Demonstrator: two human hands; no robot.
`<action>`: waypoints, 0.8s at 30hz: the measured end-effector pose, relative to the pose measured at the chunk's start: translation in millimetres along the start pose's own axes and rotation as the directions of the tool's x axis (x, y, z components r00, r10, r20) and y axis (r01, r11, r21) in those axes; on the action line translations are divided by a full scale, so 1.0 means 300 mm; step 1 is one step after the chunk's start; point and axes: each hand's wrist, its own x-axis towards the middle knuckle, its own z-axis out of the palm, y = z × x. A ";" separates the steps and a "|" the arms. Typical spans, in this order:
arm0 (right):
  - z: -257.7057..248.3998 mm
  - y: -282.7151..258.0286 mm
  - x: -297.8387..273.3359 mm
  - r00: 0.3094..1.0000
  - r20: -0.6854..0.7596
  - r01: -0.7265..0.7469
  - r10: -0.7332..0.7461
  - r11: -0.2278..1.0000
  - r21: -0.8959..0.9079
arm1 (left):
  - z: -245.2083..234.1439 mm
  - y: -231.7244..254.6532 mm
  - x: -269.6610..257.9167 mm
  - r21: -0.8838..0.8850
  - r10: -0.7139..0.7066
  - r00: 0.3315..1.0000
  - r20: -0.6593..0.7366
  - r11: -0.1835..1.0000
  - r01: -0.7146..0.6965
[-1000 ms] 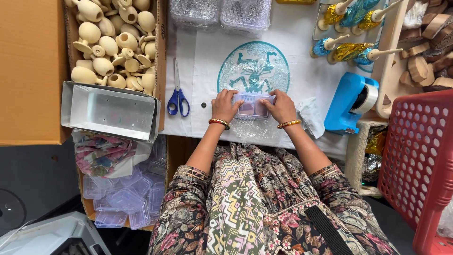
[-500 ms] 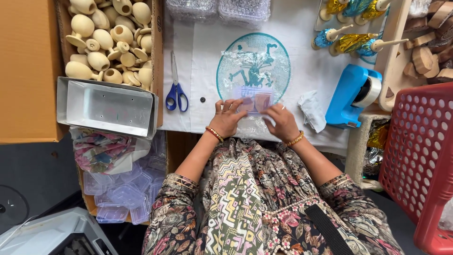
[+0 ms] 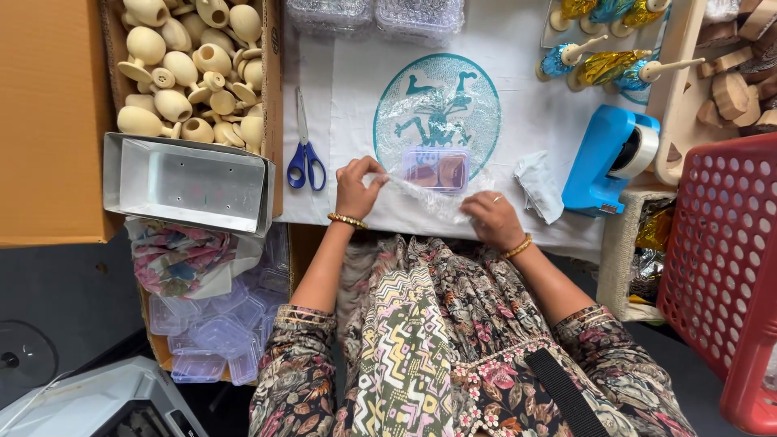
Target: Cleaning wooden stamps and packing them along with other craft items into bags and boxes.
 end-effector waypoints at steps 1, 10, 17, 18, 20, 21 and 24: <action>0.005 0.022 0.011 0.995 -0.077 -0.061 0.063 0.998 0.032 | 0.015 -0.033 0.009 -0.079 -0.088 0.996 -0.018 0.993 0.087; -0.027 0.140 0.127 0.718 -0.050 -0.558 0.694 0.617 0.554 | 0.059 0.020 0.102 0.101 -0.185 0.975 -0.120 0.975 0.197; -0.009 0.134 0.153 0.577 0.015 -0.663 0.816 0.458 0.591 | 0.247 0.057 -0.032 0.280 0.436 0.900 -0.016 0.866 -0.415; -0.007 0.131 0.156 0.577 0.017 -0.665 0.817 0.457 0.591 | 0.260 0.074 -0.050 0.279 0.434 0.901 -0.016 0.867 -0.413; -0.009 0.136 0.180 0.579 -0.008 -0.653 0.815 0.470 0.594 | 0.283 0.106 -0.068 0.367 0.452 0.845 0.285 0.763 -0.532; -0.013 0.133 0.184 0.578 -0.010 -0.654 0.816 0.470 0.593 | 0.286 0.107 -0.068 0.365 0.454 0.844 0.285 0.763 -0.534; -0.024 0.120 0.197 0.544 -0.069 -0.720 0.836 0.508 0.473 | 0.296 0.111 -0.068 0.478 0.378 0.843 0.381 0.700 -0.530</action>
